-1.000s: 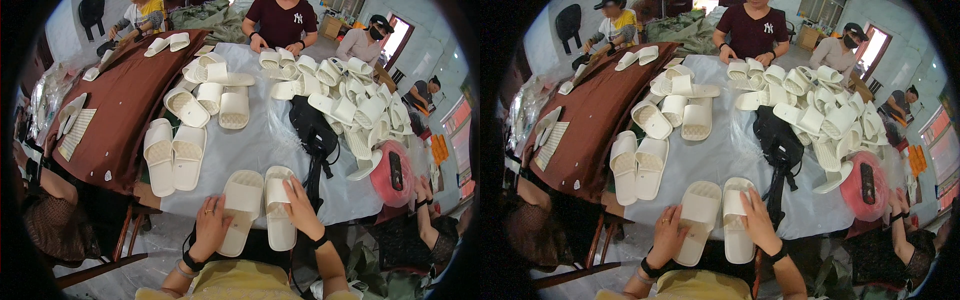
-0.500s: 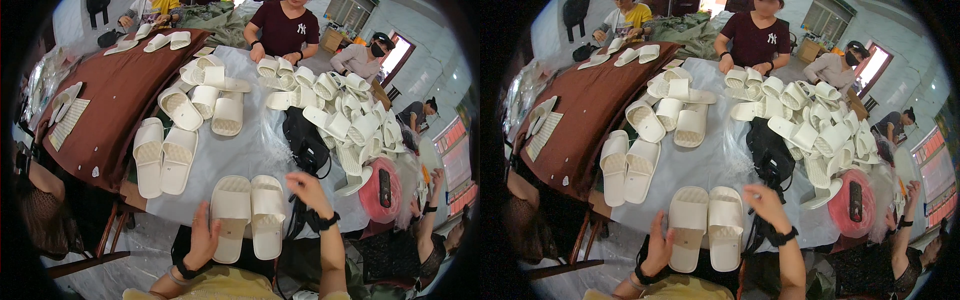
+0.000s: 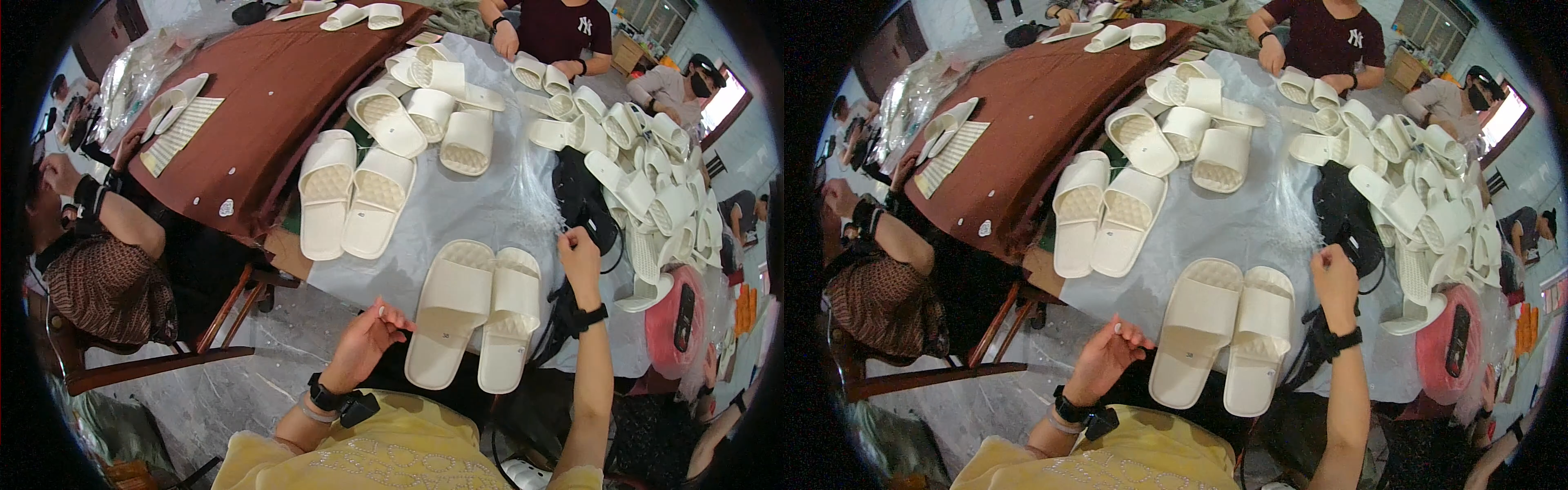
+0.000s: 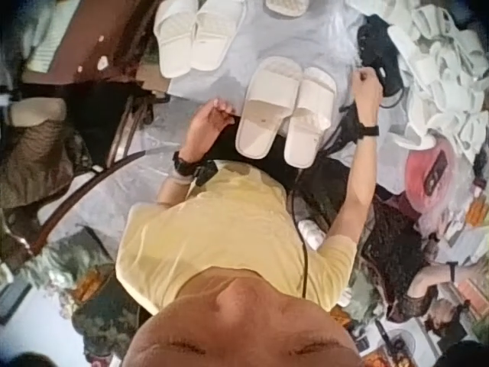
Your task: Assembling white slippers by hand with multiple other workers at a table.
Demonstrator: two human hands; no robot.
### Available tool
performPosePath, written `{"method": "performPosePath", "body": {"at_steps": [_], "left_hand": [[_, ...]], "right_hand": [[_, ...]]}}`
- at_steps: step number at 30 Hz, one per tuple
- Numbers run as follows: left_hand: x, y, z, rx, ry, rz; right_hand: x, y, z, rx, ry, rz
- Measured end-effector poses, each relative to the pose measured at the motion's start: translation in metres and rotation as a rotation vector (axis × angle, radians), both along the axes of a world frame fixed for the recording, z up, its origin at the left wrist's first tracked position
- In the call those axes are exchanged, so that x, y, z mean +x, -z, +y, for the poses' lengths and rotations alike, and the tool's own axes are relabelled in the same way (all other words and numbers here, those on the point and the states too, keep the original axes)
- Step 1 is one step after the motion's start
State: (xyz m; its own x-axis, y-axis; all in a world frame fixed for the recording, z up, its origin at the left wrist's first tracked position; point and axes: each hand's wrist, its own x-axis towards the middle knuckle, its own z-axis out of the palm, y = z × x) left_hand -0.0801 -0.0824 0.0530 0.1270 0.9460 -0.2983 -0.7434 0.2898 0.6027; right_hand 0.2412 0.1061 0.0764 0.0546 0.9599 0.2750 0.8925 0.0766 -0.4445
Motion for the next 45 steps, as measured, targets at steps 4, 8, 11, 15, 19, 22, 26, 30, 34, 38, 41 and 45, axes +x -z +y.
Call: {"method": "performPosePath", "body": {"at_steps": [4,8,11,15,19,22,26,30,34,38,41,45], "left_hand": [[0.0,-0.007,-0.003,-0.062,0.101,-0.149],[-0.001,-0.006,-0.002,-0.039,0.126,-0.483],[-0.005,-0.001,-0.002,-0.016,0.09,-0.586],[-0.007,0.004,0.0,0.047,0.046,-0.591],[-0.01,0.003,0.0,0.057,0.011,-0.543],[-0.024,0.005,0.003,0.069,-0.07,-0.495],[-0.07,-0.028,0.012,0.235,-0.566,0.291],[-0.136,-0.055,0.013,0.406,-1.033,0.62],[-0.138,-0.055,0.02,0.052,-1.412,1.307],[-0.095,-0.038,0.021,-0.117,-1.446,1.879],[-0.046,-0.031,0.006,0.291,-0.885,1.379],[0.033,-0.058,-0.016,0.09,0.595,0.486]], "right_hand": [[-0.006,-0.013,-0.026,0.067,0.016,0.088],[-0.003,-0.045,-0.071,-0.03,0.054,0.294],[0.004,-0.055,-0.111,-0.077,0.077,0.362],[0.024,-0.06,-0.164,-0.07,0.128,0.619],[0.028,-0.064,-0.215,0.183,0.265,0.83],[0.044,-0.052,-0.247,0.393,0.325,0.958],[0.043,-0.053,-0.245,0.691,0.553,0.813],[0.048,-0.053,-0.235,0.7,0.425,0.82],[0.038,-0.055,-0.221,0.782,0.536,0.609],[0.024,-0.061,-0.213,0.833,0.645,0.828],[0.03,-0.051,-0.235,0.655,0.319,0.833],[-0.007,-0.057,-0.238,0.12,-0.427,0.577]]}}
